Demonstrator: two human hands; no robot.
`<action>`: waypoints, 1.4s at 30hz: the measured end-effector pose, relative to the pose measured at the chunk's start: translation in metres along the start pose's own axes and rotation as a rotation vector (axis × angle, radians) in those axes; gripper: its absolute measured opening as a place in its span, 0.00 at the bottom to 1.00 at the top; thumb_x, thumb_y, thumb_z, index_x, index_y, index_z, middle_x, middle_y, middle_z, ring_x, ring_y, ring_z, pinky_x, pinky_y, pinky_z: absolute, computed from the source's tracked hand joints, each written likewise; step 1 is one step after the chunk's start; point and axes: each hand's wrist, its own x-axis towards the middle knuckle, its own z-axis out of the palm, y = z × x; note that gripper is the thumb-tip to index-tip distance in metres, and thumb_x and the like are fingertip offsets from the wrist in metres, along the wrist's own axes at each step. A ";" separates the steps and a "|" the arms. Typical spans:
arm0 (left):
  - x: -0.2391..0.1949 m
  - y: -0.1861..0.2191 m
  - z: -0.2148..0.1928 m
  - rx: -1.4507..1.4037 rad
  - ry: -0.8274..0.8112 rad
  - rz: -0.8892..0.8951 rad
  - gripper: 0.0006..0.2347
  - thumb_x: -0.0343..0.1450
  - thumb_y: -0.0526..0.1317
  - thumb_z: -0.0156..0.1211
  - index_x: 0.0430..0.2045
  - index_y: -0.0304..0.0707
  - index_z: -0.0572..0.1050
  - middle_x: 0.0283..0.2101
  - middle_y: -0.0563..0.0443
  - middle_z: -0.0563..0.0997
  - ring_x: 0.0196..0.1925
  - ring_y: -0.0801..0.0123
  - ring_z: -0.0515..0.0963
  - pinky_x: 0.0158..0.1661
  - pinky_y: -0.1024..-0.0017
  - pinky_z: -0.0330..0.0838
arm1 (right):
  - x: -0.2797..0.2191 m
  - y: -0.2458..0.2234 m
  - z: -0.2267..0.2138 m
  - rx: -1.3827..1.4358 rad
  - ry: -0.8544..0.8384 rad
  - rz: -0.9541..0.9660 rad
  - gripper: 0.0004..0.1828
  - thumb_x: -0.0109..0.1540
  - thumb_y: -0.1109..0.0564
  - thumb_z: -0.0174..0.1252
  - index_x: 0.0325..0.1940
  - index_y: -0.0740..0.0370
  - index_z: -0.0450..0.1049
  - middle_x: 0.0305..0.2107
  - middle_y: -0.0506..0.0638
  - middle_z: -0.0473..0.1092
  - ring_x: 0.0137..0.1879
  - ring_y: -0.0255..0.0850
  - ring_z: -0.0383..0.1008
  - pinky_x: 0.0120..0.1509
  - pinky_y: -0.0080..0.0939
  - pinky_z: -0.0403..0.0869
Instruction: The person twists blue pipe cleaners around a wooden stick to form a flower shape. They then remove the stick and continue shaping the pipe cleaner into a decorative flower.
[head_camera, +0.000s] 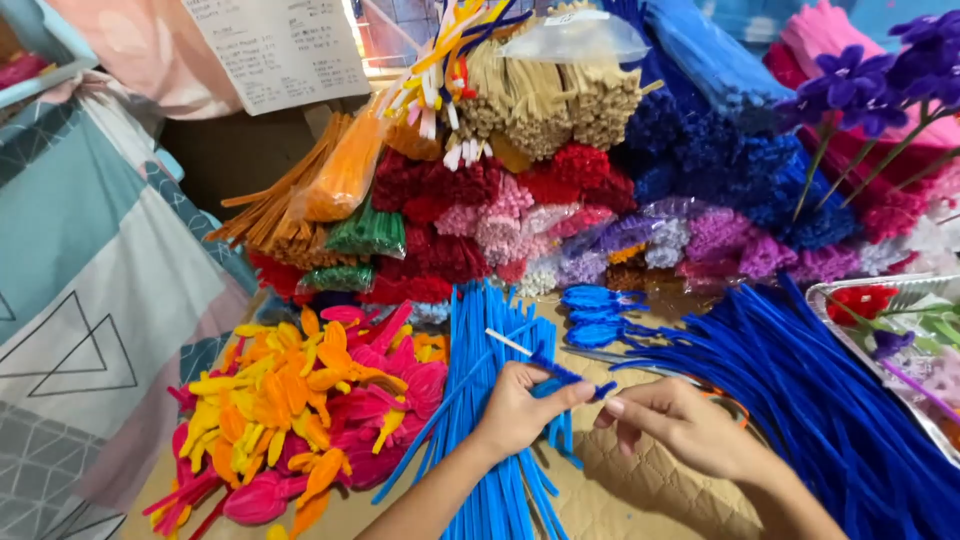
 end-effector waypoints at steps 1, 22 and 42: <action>0.003 -0.001 -0.005 -0.001 0.004 -0.012 0.06 0.68 0.41 0.70 0.31 0.38 0.86 0.35 0.54 0.88 0.37 0.83 0.82 0.38 0.78 0.78 | 0.000 0.002 -0.004 0.007 -0.007 0.007 0.23 0.63 0.44 0.55 0.30 0.59 0.89 0.14 0.45 0.83 0.26 0.30 0.79 0.42 0.32 0.75; -0.003 -0.035 -0.014 -0.150 -0.276 -0.313 0.10 0.74 0.40 0.63 0.41 0.31 0.82 0.27 0.52 0.82 0.29 0.78 0.79 0.37 0.80 0.75 | 0.013 0.030 -0.017 -0.242 0.409 -0.421 0.22 0.59 0.50 0.64 0.56 0.57 0.78 0.53 0.53 0.76 0.64 0.45 0.75 0.69 0.44 0.69; -0.013 -0.035 -0.002 0.072 -0.291 -0.208 0.06 0.74 0.40 0.63 0.27 0.42 0.76 0.27 0.62 0.75 0.31 0.85 0.71 0.34 0.82 0.66 | 0.014 0.019 0.007 0.018 0.239 -0.331 0.06 0.60 0.54 0.65 0.32 0.58 0.83 0.30 0.44 0.78 0.37 0.34 0.76 0.45 0.35 0.73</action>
